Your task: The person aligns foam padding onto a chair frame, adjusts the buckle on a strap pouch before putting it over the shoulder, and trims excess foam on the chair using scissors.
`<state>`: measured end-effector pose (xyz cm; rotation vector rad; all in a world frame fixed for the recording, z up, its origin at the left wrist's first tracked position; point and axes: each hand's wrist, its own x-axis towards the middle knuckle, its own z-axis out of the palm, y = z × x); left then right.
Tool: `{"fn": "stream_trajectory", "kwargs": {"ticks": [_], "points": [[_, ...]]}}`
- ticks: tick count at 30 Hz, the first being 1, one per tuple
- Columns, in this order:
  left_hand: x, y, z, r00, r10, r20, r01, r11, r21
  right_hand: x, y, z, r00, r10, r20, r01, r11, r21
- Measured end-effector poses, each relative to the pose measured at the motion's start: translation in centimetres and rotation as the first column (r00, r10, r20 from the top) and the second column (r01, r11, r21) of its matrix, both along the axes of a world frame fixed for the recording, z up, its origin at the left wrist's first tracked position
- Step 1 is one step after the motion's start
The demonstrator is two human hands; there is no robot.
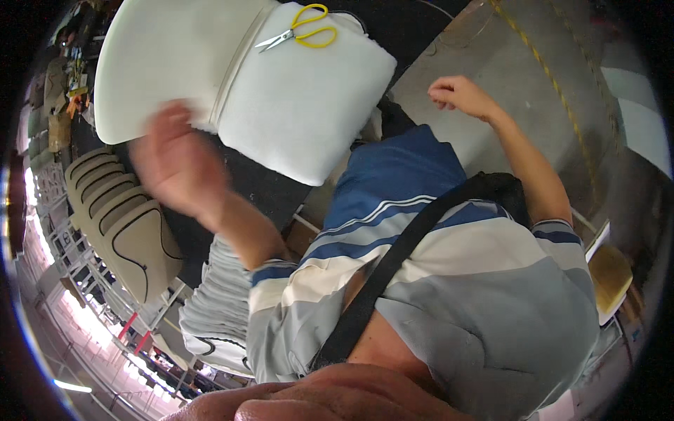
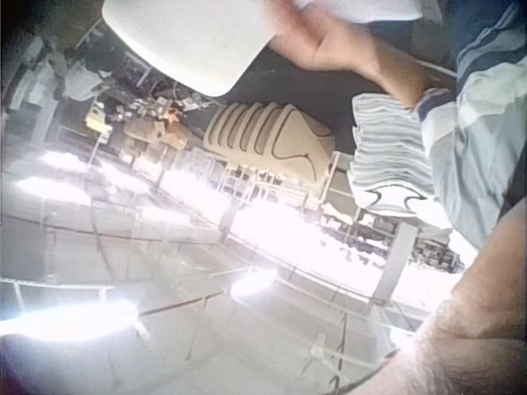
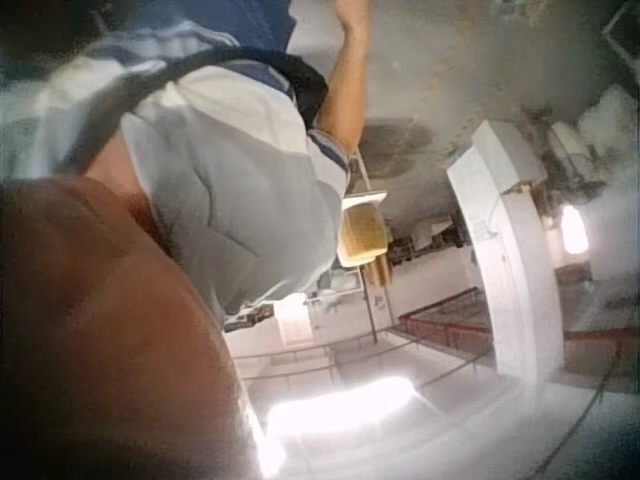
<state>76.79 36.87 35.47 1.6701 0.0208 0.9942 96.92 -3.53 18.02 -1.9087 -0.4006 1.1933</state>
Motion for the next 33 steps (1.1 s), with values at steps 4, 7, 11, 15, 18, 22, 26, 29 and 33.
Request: {"fn": "stream_trajectory", "kwargs": {"ticks": [4, 7, 11, 15, 18, 22, 26, 29, 33], "points": [[-0.1, 1.8, 15.1, 0.845, -0.444, 0.3, 0.345, 0.879, 0.33, 2.6, 2.7, -1.5, 0.99, 0.137, 0.021, -0.135, 0.988, -0.074], [-0.2, 2.1, 14.4, 0.868, -0.351, 0.35, 0.214, 0.902, 0.374, 2.4, 3.2, -3.5, 0.968, 0.252, -0.017, -0.252, 0.965, -0.07], [-0.3, 1.2, 16.0, 0.897, -0.215, 0.387, 0.009, 0.882, 0.471, 3.0, 8.0, -3.7, 0.87, 0.465, -0.166, -0.471, 0.882, 0.002], [1.3, 0.2, 15.4, 0.893, -0.11, 0.436, -0.144, 0.848, 0.51, 9.7, 9.1, 0.4, 0.771, 0.61, -0.184, -0.588, 0.792, 0.161], [1.2, -0.7, 16.1, 0.894, -0.029, 0.447, -0.247, 0.802, 0.544, 13.1, 8.0, 3.0, 0.585, 0.734, -0.345, -0.613, 0.679, 0.405], [1.7, -0.9, 17.4, 0.875, 0.08, 0.477, -0.393, 0.694, 0.603, 14.8, 8.7, 7.7, 0.369, 0.869, -0.329, -0.709, 0.492, 0.505], [1.2, -2.6, 17.8, 0.871, 0.171, 0.461, -0.456, 0.632, 0.627, 16.8, 8.8, 11.4, 0.207, 0.974, -0.094, -0.718, 0.216, 0.662], [0.9, -3.1, 17.6, 0.866, 0.225, 0.446, -0.484, 0.598, 0.639, 15.1, 10.7, 14.8, 0.22, 0.975, 0.014, -0.862, 0.188, 0.471], [1.4, -3.2, 17.0, 0.844, 0.275, 0.461, -0.531, 0.554, 0.641, 14.2, 13.1, 15.5, 0.404, 0.911, 0.083, -0.708, 0.254, 0.659]]}}
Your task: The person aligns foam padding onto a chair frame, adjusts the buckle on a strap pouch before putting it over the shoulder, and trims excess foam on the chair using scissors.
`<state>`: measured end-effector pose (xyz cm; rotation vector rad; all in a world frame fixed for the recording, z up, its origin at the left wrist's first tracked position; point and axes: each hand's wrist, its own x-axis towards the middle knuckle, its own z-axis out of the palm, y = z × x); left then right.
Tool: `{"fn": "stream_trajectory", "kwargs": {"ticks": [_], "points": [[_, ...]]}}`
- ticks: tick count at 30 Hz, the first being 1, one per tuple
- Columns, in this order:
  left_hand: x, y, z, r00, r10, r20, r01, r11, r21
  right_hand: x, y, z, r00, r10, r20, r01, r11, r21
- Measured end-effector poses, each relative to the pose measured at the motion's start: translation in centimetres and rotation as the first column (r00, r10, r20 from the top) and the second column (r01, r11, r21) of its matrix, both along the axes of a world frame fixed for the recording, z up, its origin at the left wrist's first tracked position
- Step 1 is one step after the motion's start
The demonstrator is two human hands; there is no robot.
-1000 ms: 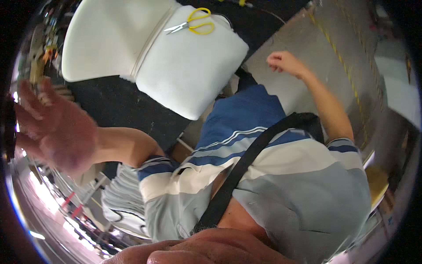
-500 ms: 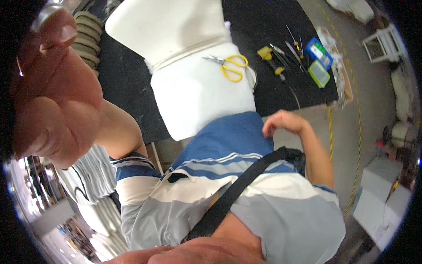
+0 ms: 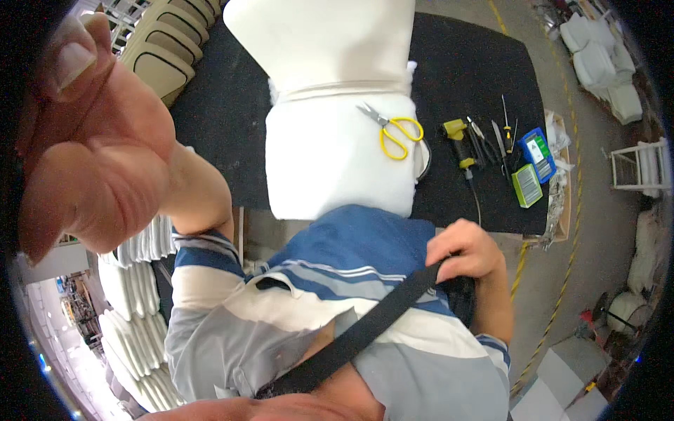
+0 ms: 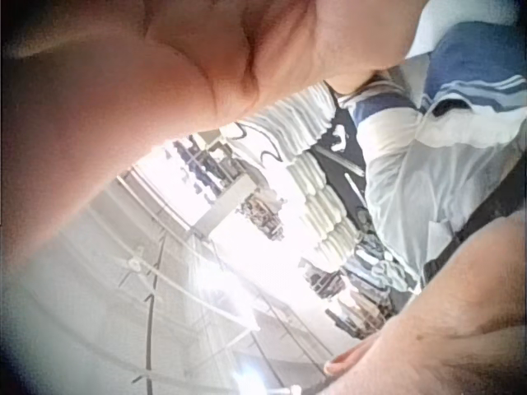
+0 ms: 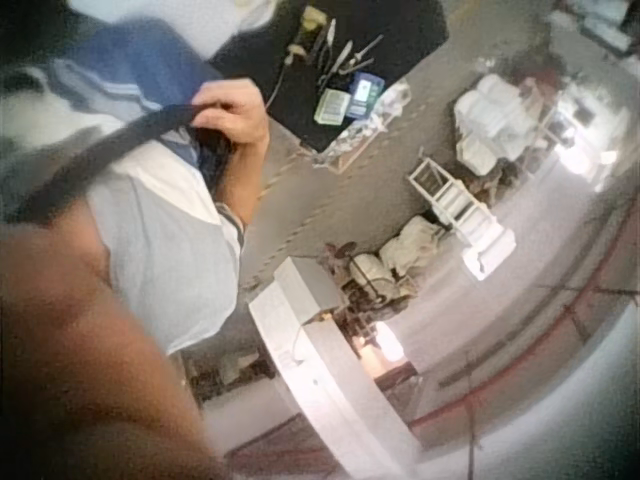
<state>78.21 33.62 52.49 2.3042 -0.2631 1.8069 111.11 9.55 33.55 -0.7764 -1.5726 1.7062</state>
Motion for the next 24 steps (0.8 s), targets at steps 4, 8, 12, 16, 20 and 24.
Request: {"fn": "stream_trajectory", "kwargs": {"ticks": [4, 8, 12, 16, 20, 24], "points": [[0.2, -1.3, -0.7, 0.998, -0.005, -0.055, 0.001, 0.998, -0.07, -3.9, 3.3, 0.4, 0.982, -0.05, 0.183, 0.021, 0.987, 0.157], [-0.1, -0.4, -0.9, 0.992, -0.067, -0.109, 0.056, 0.994, -0.096, -5.4, 3.3, 1.6, 0.986, 0.084, 0.141, -0.092, 0.995, 0.049], [0.7, 0.1, -1.4, 0.99, -0.088, -0.11, 0.078, 0.992, -0.095, -8.0, 4.7, 4.2, 0.984, 0.126, 0.128, -0.164, 0.923, 0.347], [0.6, 0.2, -1.7, 0.994, -0.067, -0.089, 0.061, 0.996, -0.071, -6.1, 5.2, 0.2, 0.967, 0.25, 0.041, -0.253, 0.961, 0.112], [-0.6, -0.2, -2.7, 0.995, -0.022, -0.093, 0.013, 0.996, -0.09, -1.6, 2.5, -6.0, 0.971, -0.048, 0.233, 0.053, 0.999, -0.014], [-1.2, 0.0, -3.4, 0.995, 0.044, -0.095, -0.052, 0.995, -0.083, -1.4, 1.6, -8.3, 0.986, 0.143, 0.082, -0.105, 0.929, -0.356]]}}
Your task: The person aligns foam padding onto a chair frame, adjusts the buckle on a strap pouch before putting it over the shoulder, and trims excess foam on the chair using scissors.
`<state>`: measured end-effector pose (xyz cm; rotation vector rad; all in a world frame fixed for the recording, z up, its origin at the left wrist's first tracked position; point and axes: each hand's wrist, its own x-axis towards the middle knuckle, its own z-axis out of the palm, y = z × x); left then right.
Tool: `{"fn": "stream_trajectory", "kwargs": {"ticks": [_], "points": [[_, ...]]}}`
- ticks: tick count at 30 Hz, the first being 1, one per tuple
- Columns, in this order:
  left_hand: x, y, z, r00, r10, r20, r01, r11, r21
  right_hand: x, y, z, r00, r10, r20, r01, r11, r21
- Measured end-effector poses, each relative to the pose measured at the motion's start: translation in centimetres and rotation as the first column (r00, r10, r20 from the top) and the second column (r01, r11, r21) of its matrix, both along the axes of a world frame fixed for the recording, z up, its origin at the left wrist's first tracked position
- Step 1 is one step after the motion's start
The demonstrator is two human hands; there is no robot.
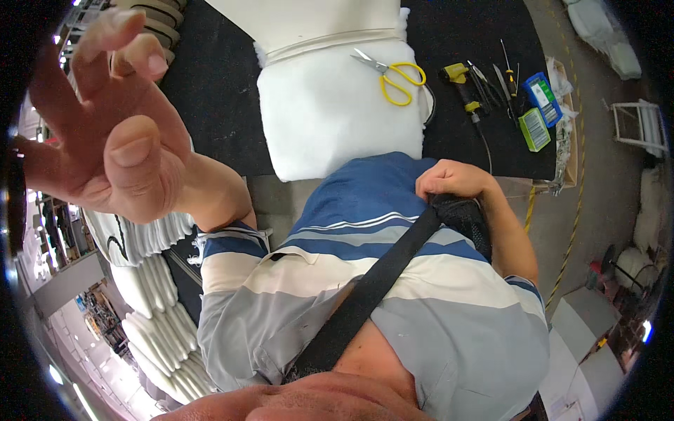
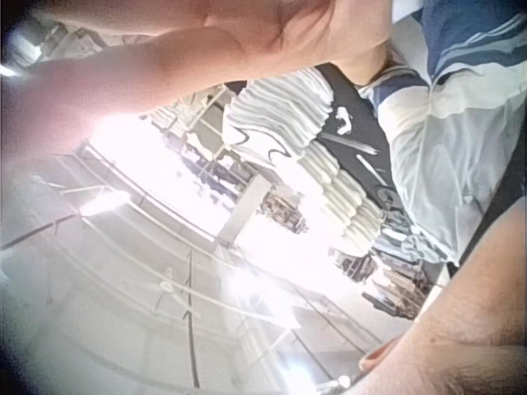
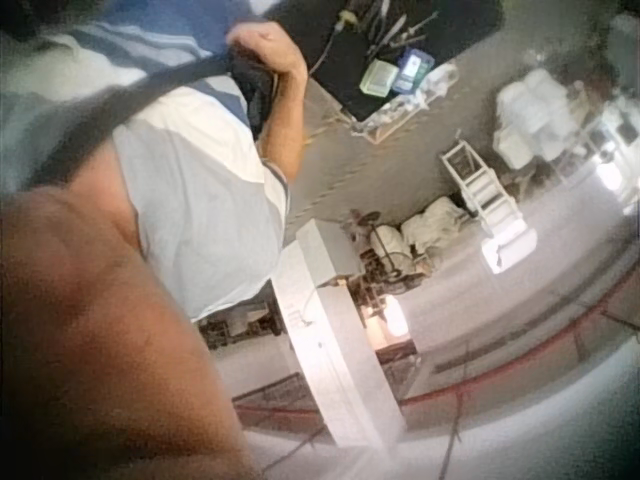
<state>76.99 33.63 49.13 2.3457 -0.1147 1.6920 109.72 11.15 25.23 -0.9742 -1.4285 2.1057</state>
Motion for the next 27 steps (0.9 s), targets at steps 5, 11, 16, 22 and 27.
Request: {"fn": "stream_trajectory", "kwargs": {"ticks": [5, 11, 16, 22, 27], "points": [[0.1, -0.2, -0.9, 0.998, 0.065, 0.007, -0.065, 0.998, 0.005, 2.2, -0.4, -0.1, 0.999, 0.029, 0.016, -0.028, 0.997, -0.065], [0.6, -1.1, -2.9, 0.982, 0.169, 0.082, -0.17, 0.986, -0.001, 0.3, 3.1, 0.4, 0.959, -0.01, 0.284, -0.014, 0.997, 0.082], [-0.2, -2.6, -3.3, 0.945, 0.297, 0.133, -0.302, 0.953, 0.012, -1.8, 6.6, -3.1, 0.878, -0.077, 0.473, 0.009, 0.99, 0.143], [-1.3, -3.5, -3.3, 0.927, 0.353, 0.129, -0.357, 0.934, 0.01, -3.4, 9.1, -10.6, 0.812, 0.029, 0.582, -0.237, 0.929, 0.285], [-3.0, -2.5, -3.9, 0.926, 0.377, 0.012, -0.37, 0.915, -0.163, -1.2, 9.3, -14.7, 0.547, -0.123, 0.828, -0.154, 0.958, 0.244]]}}
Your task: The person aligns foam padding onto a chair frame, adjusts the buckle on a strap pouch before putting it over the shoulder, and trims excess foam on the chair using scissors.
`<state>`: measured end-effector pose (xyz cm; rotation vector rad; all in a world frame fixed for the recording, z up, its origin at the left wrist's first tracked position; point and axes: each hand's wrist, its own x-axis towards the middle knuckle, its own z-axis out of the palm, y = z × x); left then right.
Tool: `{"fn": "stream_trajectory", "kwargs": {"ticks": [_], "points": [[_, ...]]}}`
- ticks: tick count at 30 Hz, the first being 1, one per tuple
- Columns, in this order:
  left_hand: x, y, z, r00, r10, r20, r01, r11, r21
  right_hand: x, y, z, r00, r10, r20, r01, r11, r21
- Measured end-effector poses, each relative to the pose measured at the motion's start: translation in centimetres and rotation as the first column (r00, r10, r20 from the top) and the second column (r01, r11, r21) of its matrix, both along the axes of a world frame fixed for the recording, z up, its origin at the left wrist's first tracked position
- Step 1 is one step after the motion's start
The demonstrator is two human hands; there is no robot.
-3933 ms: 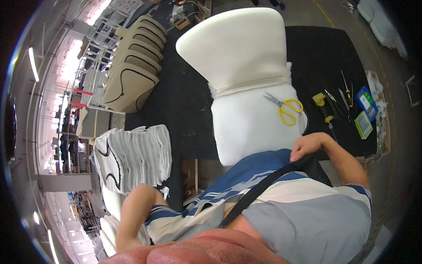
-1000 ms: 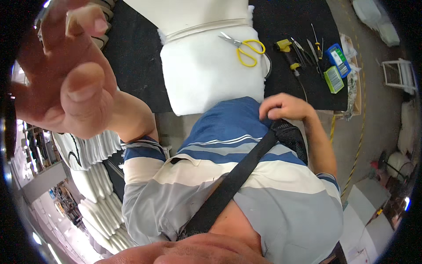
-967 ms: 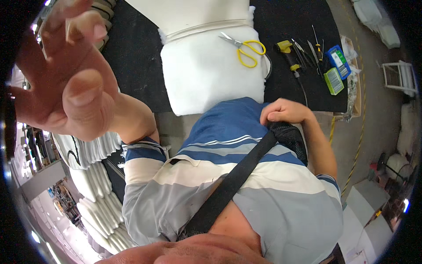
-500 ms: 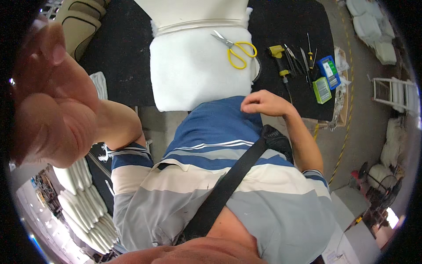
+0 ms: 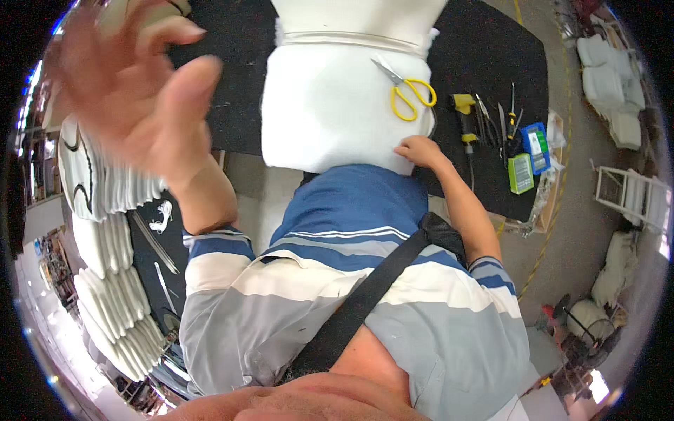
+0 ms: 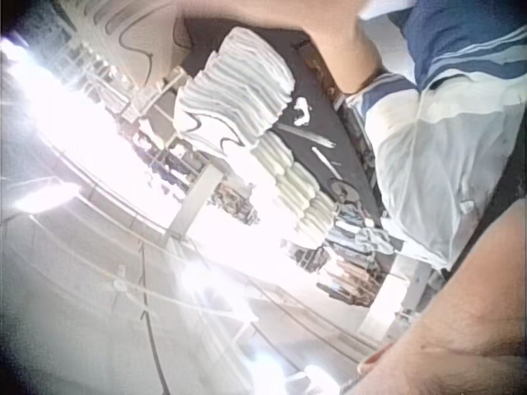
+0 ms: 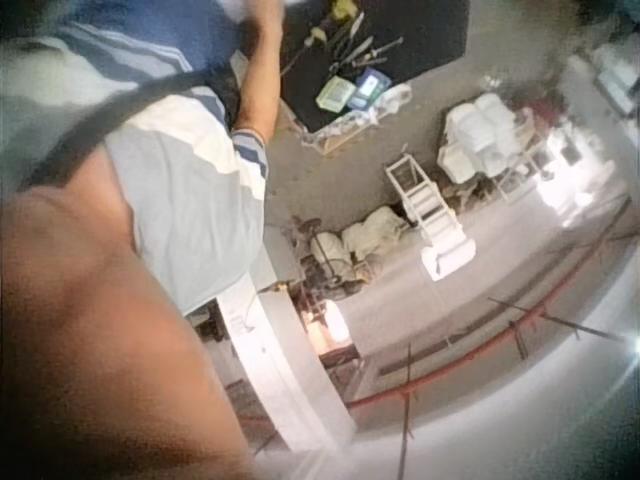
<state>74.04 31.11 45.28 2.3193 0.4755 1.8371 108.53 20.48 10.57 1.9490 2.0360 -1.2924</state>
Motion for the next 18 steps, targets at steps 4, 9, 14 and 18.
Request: {"fn": "stream_trajectory", "kwargs": {"ticks": [4, 9, 14, 18], "points": [[-3.1, 4.9, -15.8, 0.971, 0.179, -0.157, -0.238, 0.737, -0.632, 2.3, -3.5, -5.6, 0.885, -0.453, -0.108, 0.447, 0.892, -0.073], [-14.0, 0.6, -43.3, 0.777, 0.1, -0.622, -0.629, 0.16, -0.76, 0.6, -3.4, -5.1, 0.787, -0.617, 0.004, 0.609, 0.777, 0.159], [-11.7, -2.0, -44.6, 0.987, 0.039, -0.156, -0.146, -0.198, -0.969, -2.5, -6.5, -10.2, 0.492, -0.74, -0.459, 0.814, 0.578, -0.06], [-13.1, -0.3, -44.2, 0.993, -0.086, -0.086, -0.107, -0.27, -0.957, -4.6, -6.0, -11.5, 0.499, -0.853, -0.15, 0.865, 0.501, 0.033]]}}
